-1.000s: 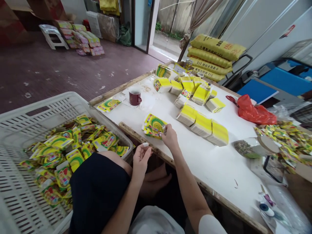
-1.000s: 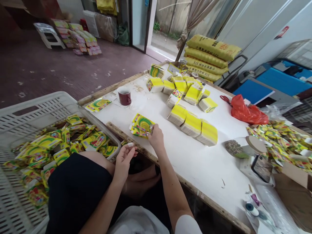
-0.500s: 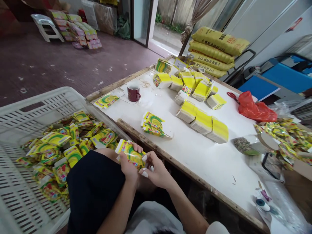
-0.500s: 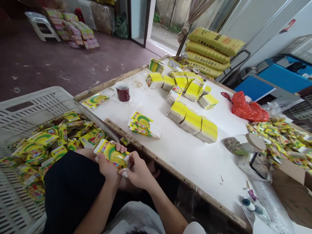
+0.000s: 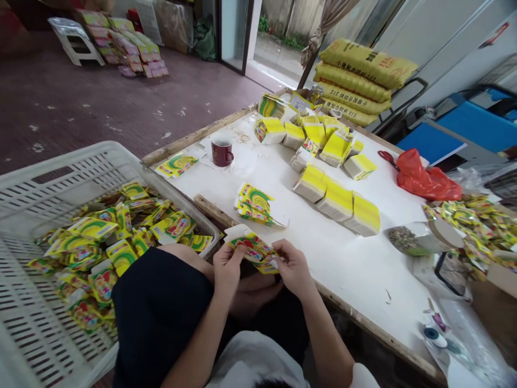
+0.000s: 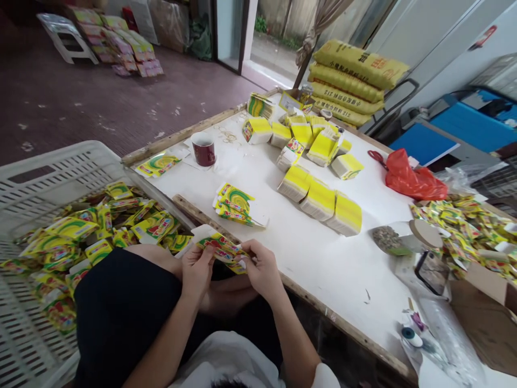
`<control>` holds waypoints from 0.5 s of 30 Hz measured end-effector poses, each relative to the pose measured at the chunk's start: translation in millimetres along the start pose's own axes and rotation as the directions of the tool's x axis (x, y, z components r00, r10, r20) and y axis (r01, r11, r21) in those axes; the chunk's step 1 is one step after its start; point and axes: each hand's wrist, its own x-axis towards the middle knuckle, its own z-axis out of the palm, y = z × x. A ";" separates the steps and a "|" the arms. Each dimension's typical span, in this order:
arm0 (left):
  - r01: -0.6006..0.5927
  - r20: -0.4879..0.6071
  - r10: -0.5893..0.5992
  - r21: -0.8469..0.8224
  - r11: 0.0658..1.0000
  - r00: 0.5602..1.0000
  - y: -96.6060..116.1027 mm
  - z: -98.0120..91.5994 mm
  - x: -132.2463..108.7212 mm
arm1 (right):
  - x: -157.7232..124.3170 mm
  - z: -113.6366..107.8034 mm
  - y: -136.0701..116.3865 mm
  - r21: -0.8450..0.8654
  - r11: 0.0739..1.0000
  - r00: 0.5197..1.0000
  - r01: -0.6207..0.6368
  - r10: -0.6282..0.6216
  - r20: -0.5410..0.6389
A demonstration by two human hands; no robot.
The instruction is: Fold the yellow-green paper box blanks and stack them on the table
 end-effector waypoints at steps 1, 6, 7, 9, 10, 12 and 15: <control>-0.008 0.028 0.009 -0.008 1.000 1.000 1.8 -1.0 0.8 | -0.3 -9.9 -2.1 -0.071 0.997 0.999 0.042 -0.043 -0.012; -0.209 0.250 0.178 0.101 0.973 0.952 19.1 -1.6 -1.2 | -5.1 -54.6 -21.5 -0.477 0.834 0.960 0.276 -0.214 0.182; -0.227 0.350 0.147 0.198 0.954 0.925 22.4 -0.6 -3.7 | -7.2 -57.5 -25.9 -0.524 0.792 0.946 0.313 -0.208 0.250; -0.242 0.544 -0.015 0.398 0.885 0.839 27.1 2.1 -9.6 | -12.3 -54.5 -32.1 -0.564 0.727 0.906 0.391 -0.199 0.373; -0.252 0.602 -0.104 0.477 0.842 0.791 28.2 3.5 -12.3 | -14.7 -49.5 -33.4 -0.558 0.708 0.883 0.433 -0.209 0.420; -0.283 0.633 -0.205 0.581 0.763 0.747 28.5 5.9 -15.9 | -18.0 -36.0 -31.2 -0.541 0.701 0.873 0.465 -0.265 0.409; -0.315 0.554 -0.177 0.676 0.666 0.814 25.9 6.8 -16.2 | -17.7 -15.3 -19.3 -0.510 0.809 0.945 0.291 -0.326 0.023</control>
